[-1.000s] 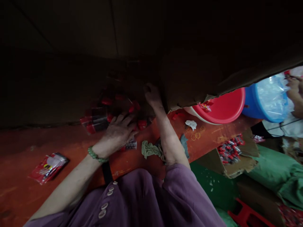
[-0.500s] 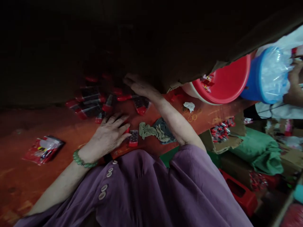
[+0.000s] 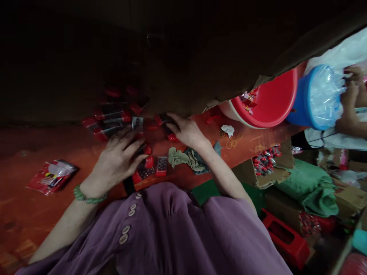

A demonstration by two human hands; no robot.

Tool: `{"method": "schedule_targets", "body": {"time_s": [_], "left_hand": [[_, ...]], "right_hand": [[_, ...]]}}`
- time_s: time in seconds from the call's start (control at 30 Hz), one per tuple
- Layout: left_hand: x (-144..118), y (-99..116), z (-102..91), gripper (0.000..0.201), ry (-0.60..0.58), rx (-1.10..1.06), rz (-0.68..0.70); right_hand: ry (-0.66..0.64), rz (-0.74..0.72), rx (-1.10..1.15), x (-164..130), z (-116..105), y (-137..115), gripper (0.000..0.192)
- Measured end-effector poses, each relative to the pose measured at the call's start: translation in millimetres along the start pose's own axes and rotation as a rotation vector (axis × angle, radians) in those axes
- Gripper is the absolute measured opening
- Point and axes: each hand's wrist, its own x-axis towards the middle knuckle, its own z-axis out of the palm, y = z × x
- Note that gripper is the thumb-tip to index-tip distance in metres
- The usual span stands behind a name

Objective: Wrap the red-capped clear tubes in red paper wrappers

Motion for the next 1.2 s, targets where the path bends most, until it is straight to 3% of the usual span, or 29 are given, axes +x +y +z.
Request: {"method": "schedule_targets", "body": {"time_s": [0.13, 0.3, 0.43, 0.53, 0.6, 0.8, 0.97, 1.07, 1.2], "left_hand": [[-1.6, -4.2, 5.9, 0.041, -0.070, 0.052, -0.055], [-19.3, -1.4, -2.4, 0.043, -0.116, 0.002, -0.052], [-24.8, -12.3, -22.6, 0.034, 0.044, -0.105, -0.060], [-19.7, -27.7, -35.3, 0.028, 0.194, -0.079, -0.163], [-13.3, -38.1, -37.9, 0.029, 0.232, -0.038, -0.252], [-4.2, -51.2, -20.2, 0.034, 0.153, 0.059, -0.336], [-20.0, -40.2, -14.5, 0.033, 0.163, 0.053, -0.215], [-15.0, -43.7, -21.2, 0.032, 0.237, 0.049, -0.128], [35.6, -71.8, -41.1, 0.038, 0.319, 0.003, -0.137]], "right_hand": [[-0.078, -0.008, -0.066, -23.1, 27.1, -5.3, 0.052], [-0.194, -0.111, 0.003, -27.4, 24.6, -12.9, 0.047], [-0.124, -0.095, 0.022, -8.1, 13.1, -22.0, 0.033], [-0.125, -0.120, -0.044, 8.7, 13.7, -36.9, 0.030], [-0.179, -0.139, -0.089, 17.9, 19.8, -47.5, 0.030], [-0.314, -0.135, -0.189, 24.1, 40.1, -59.0, 0.033], [-0.310, -0.083, -0.087, 18.2, 29.9, -52.5, 0.038], [-0.114, -0.095, 0.030, 46.8, 12.8, -39.5, 0.032], [0.379, 0.024, -0.039, 129.2, -18.1, -10.7, 0.034]]}}
